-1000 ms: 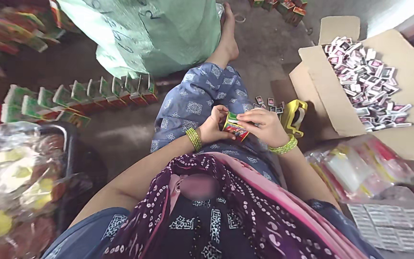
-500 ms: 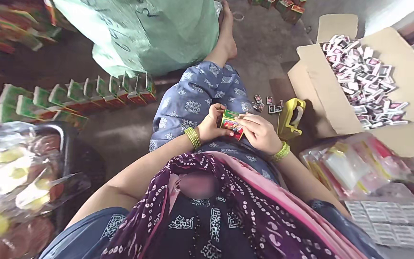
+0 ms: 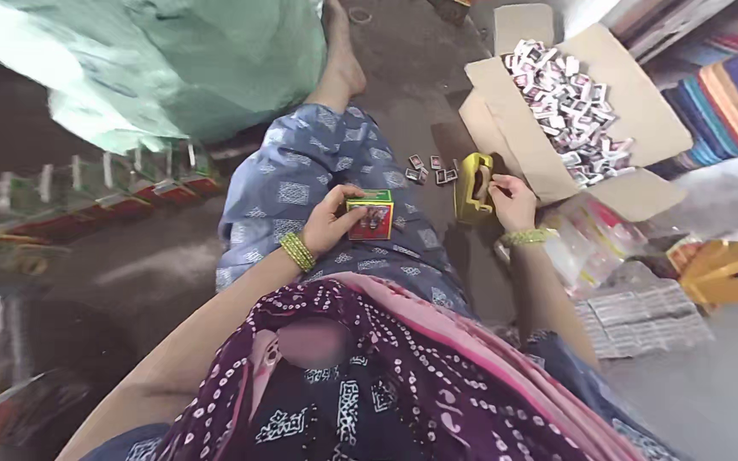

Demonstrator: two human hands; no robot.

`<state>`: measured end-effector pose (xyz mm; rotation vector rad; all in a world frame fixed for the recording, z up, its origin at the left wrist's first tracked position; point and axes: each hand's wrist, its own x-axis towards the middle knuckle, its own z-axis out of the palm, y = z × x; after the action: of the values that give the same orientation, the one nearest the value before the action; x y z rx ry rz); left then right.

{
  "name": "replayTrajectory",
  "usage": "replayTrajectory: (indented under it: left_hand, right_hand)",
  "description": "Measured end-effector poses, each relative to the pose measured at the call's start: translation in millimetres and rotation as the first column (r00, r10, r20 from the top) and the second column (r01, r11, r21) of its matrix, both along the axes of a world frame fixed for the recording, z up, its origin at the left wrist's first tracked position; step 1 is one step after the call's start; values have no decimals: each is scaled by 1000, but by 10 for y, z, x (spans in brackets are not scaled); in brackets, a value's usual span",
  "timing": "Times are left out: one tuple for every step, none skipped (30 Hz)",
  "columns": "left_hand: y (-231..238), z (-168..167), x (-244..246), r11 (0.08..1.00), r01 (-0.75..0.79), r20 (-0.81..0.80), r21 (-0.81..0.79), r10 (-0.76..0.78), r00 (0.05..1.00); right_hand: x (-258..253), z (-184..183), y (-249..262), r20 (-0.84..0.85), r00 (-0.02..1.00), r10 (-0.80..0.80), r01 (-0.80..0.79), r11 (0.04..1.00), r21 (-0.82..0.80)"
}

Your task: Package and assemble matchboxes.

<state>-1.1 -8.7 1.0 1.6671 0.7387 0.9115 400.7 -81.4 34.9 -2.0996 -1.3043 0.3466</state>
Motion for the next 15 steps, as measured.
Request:
replayTrajectory:
  left_hand:
    - [7, -1, 6, 1000, -1, -4, -7, 1, 1000]
    - [17, -7, 4, 1000, 2, -19, -6, -2, 1000]
    - [31, -16, -1, 1000, 7, -36, -4, -7, 999]
    - [40, -23, -5, 1000, 9, -41, -9, -10, 999]
    - [47, -32, -6, 1000, 9, -37, -13, -10, 999]
    - [50, -38, -6, 1000, 10, -25, -20, -11, 1000]
    - [49, -39, -8, 999, 14, -11, -30, -14, 1000]
    - [46, -37, -8, 999, 15, -2, -44, -15, 1000]
    - [40, -31, -6, 998, 15, 7, -62, -14, 1000]
    - [35, -26, -4, 997, 17, 12, -80, -16, 1000]
    - [31, -24, -4, 995, 22, 20, -95, -21, 1000]
    - [29, -26, -5, 994, 28, 28, -101, -26, 999]
    - [27, -26, -8, 994, 32, 33, -104, -29, 999]
    - [26, -23, -7, 994, 32, 37, -102, -28, 999]
    - [23, -18, -4, 995, 31, 38, -98, -27, 999]
  right_hand:
    - [166, -17, -34, 9, 997, -72, 72, 992, -105]
    - [305, -57, -67, 10, 993, -114, 114, 973, -203]
    - [413, -121, -93, 8, 991, -134, 131, 951, -279]
    - [487, -201, -113, 4, 990, -138, 131, 931, -340]
    - [529, -279, -121, -4, 991, -132, 120, 913, -390]
    - [551, -351, -119, -18, 992, -122, 103, 901, -421]
    - [560, -422, -114, -41, 992, -117, 89, 902, -423]
    - [568, -496, -109, -63, 991, -115, 80, 913, -400]
    - [579, -564, -101, -89, 989, -114, 75, 929, -362]
    - [581, -614, -89, -123, 986, -113, 67, 943, -327]
    - [573, -652, -75, -159, 982, -106, 54, 953, -299]
    - [557, -665, -52, -197, 975, -101, 42, 958, -283]
    - [539, -664, -28, -216, 971, -106, 43, 960, -278]
    - [526, -659, -5, -224, 967, -123, 59, 961, -271]
    - [522, -661, 15, -228, 963, -147, 85, 962, -261]
